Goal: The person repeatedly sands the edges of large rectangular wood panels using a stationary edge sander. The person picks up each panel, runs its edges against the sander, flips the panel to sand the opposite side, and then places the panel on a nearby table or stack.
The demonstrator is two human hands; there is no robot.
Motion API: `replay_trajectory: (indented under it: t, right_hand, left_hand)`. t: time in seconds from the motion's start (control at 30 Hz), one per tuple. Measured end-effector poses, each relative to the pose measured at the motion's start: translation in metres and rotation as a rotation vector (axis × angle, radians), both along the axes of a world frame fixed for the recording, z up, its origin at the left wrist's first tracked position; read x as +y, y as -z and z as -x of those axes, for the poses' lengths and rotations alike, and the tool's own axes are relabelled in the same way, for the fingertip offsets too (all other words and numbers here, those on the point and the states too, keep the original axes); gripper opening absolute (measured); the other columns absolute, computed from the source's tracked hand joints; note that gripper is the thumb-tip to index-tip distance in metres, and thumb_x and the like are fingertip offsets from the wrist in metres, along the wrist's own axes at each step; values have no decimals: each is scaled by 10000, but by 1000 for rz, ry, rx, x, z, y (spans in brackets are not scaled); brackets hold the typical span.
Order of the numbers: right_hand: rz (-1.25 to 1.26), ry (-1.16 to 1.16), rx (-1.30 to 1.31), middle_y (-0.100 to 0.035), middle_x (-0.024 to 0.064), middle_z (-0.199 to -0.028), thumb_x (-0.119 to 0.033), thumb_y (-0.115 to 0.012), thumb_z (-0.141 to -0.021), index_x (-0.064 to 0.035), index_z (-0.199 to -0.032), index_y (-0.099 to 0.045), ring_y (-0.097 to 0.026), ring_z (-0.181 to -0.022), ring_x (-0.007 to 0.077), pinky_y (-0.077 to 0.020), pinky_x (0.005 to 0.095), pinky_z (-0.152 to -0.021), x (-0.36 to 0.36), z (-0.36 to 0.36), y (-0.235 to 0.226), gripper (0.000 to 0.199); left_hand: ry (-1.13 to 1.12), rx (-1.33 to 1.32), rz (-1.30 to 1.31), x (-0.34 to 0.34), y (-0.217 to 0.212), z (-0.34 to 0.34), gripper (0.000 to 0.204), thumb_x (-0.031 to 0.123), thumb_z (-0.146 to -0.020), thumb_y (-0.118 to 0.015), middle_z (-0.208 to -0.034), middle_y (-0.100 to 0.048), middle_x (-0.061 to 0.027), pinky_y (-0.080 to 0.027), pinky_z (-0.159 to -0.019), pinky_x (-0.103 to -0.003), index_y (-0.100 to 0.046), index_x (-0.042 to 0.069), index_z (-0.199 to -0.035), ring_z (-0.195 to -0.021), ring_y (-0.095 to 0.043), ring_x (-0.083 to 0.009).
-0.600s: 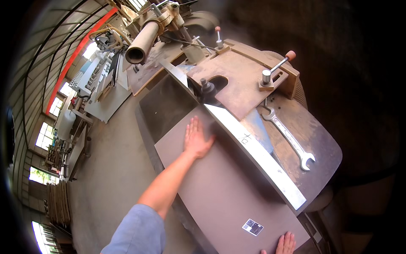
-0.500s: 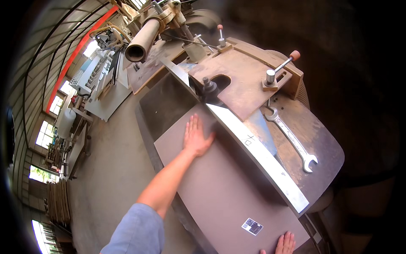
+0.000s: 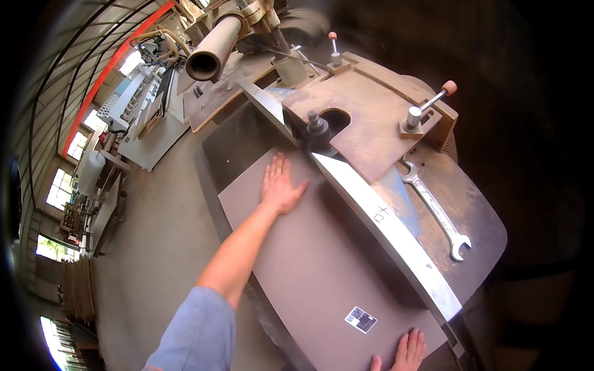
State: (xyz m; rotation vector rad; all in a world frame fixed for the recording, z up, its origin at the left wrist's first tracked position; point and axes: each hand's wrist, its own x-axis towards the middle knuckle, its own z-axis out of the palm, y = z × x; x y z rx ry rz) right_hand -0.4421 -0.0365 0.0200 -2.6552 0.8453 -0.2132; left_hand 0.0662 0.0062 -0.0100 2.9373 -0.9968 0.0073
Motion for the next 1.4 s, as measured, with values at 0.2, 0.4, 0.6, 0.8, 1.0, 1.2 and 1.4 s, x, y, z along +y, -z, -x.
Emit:
replay_trajectory:
  t: [0.2, 0.4, 0.6, 0.8, 1.0, 1.2, 1.4]
  right_hand:
    - [52, -7, -232, -428, 237, -1400, -366, -641, -794, 26, -1344, -454, -374, -1307, 431, -266, 518, -1097, 0, -22, -11, 701]
    - [33, -39, -142, -403, 261, -1403, -378, -604, -824, 62, -1353, -417, -358, -1316, 419, -266, 506, -1100, 6, -15, -16, 712]
    - [-16, -211, -149, -389, 283, -1402, -393, -589, -822, 80, -1355, -398, -347, -1316, 437, -261, 505, -1103, -13, -16, -23, 738]
    - [-15, -174, -150, -384, 283, -1407, -398, -583, -820, 86, -1353, -397, -340, -1320, 440, -253, 507, -1105, -16, -25, -24, 744]
    - [-49, -154, -120, -380, 280, -1413, -406, -598, -824, 78, -1363, -387, -341, -1327, 417, -240, 497, -1112, -13, -43, -26, 755]
    - [-56, -181, -85, -306, 312, -1439, -362, -632, -701, 119, -1363, -328, -254, -1356, 470, -171, 537, -1122, -12, -71, -11, 872]
    - [-45, -218, -56, -295, 318, -1441, -415, -629, -713, 119, -1368, -317, -250, -1351, 482, -159, 545, -1122, -9, -105, -17, 901]
  left_hand:
    - [-137, -11, -146, -13, 6, 54, 826, 542, -944, -276, -1548, -77, -241, -66, -1172, -446, -131, -90, -1455, -1444, -77, -360]
    - [-63, 192, 4, 12, -34, 188, 873, 574, -919, -343, -1556, -32, -228, -38, -1178, -411, -145, -87, -1454, -1453, -5, -332]
    - [-64, 190, 37, 11, -32, 194, 866, 554, -916, -382, -1547, -47, -245, -50, -1179, -404, -170, -102, -1441, -1451, -22, -333]
    - [-67, 173, 15, 8, -37, 182, 864, 563, -915, -376, -1552, -56, -229, -35, -1180, -397, -174, -86, -1448, -1454, -18, -317]
    - [-68, 159, 1, 7, -34, 156, 875, 571, -906, -386, -1558, -48, -211, -34, -1181, -396, -171, -76, -1454, -1456, -11, -305]
    - [-68, 127, 20, 9, -25, 125, 881, 577, -899, -397, -1558, -55, -210, -36, -1181, -399, -178, -73, -1453, -1456, -19, -305]
    - [-69, 102, 44, 13, -24, 94, 876, 581, -893, -405, -1554, -78, -214, -48, -1181, -398, -197, -62, -1451, -1454, -46, -309]
